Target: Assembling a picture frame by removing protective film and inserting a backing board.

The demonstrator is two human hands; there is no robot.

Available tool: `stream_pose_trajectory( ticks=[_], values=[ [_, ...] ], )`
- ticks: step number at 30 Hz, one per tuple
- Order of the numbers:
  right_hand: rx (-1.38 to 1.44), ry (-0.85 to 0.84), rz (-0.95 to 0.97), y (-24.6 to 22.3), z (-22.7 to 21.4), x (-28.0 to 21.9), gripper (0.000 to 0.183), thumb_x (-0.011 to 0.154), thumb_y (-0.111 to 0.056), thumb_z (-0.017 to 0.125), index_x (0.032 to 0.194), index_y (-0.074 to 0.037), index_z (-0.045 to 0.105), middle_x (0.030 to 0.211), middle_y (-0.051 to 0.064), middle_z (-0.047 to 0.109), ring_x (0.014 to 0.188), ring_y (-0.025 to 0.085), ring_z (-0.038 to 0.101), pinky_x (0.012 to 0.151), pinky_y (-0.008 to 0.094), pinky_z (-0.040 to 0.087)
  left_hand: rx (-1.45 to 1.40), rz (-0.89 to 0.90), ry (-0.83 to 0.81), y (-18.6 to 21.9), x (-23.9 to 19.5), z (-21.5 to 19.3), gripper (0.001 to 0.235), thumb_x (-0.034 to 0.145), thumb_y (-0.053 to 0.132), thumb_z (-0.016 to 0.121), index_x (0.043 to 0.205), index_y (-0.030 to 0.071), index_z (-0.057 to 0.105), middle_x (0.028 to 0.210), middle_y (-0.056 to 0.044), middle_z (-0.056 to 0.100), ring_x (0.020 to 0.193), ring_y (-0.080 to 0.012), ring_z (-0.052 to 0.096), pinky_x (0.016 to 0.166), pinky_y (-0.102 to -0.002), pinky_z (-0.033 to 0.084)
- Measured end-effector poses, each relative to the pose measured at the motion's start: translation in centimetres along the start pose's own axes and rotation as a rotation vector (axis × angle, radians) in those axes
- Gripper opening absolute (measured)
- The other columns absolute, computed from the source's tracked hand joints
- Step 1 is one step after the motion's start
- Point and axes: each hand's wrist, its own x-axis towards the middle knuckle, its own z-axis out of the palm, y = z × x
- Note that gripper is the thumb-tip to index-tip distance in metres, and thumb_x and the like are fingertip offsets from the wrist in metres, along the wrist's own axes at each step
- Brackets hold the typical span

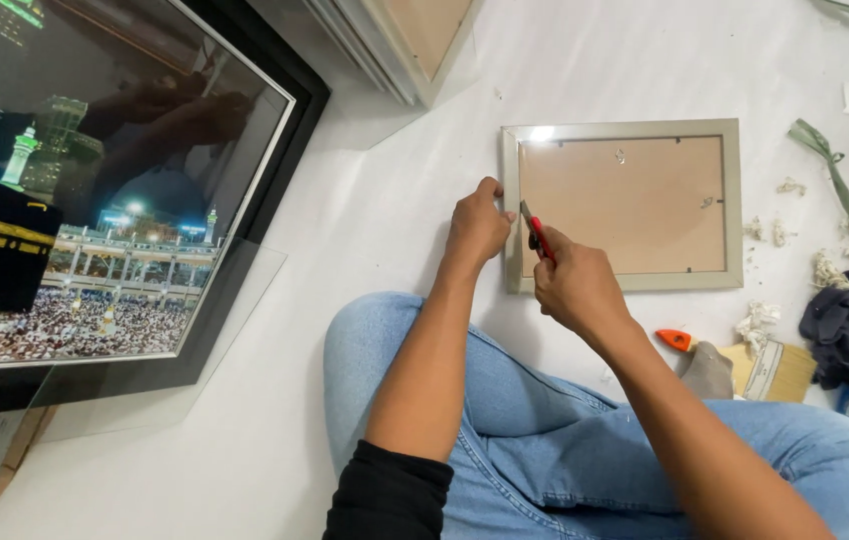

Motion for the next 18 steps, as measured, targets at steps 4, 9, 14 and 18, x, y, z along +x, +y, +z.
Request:
stream_pose_trajectory(
  ticks=[4, 9, 14, 18],
  values=[
    [-0.037, -0.054, 0.024, 0.9, 0.0, -1.2, 0.052, 0.090, -0.011, 0.049, 0.139, 0.002, 0.061, 0.070, 0.023, 0.073, 0.052, 0.031, 0.073, 0.052, 0.042, 0.059, 0.012, -0.003, -0.003, 0.1, 0.1, 0.2, 0.035, 0.091, 0.015, 0.071, 0.122, 0.005, 0.059, 0.125, -0.028, 0.068, 0.120, -0.0460, 0.065, 0.098, -0.055, 0.055],
    [-0.151, -0.120, 0.045, 0.5, 0.2, -4.7, 0.054, 0.089, -0.017, 0.048, 0.139, -0.003, 0.061, 0.073, 0.025, 0.075, 0.073, 0.042, 0.076, 0.072, 0.055, 0.060, 0.015, -0.001, -0.004, 0.2, -0.1, 0.0, 0.036, 0.091, 0.013, 0.070, 0.123, 0.004, 0.059, 0.125, -0.028, 0.068, 0.119, -0.0451, 0.066, 0.097, -0.054, 0.056],
    [-0.185, -0.185, 0.099, 0.2, 0.0, -7.4, 0.058, 0.086, -0.017, 0.048, 0.142, -0.007, 0.061, 0.094, 0.029, 0.077, 0.096, 0.047, 0.074, 0.084, 0.053, 0.059, 0.017, 0.007, 0.008, 0.6, -0.3, -0.2, 0.035, 0.091, 0.011, 0.070, 0.123, 0.002, 0.059, 0.124, -0.029, 0.068, 0.118, -0.0454, 0.066, 0.097, -0.054, 0.056],
    [-0.105, -0.142, 0.125, 0.5, -1.6, -7.4, 0.055, 0.088, -0.019, 0.052, 0.141, -0.010, 0.063, 0.093, 0.029, 0.077, 0.093, 0.050, 0.073, 0.082, 0.056, 0.058, 0.020, 0.015, 0.006, -0.7, 1.0, 0.9, 0.036, 0.092, 0.014, 0.070, 0.124, 0.003, 0.057, 0.125, -0.030, 0.067, 0.120, -0.0462, 0.065, 0.098, -0.055, 0.055]
  ],
)
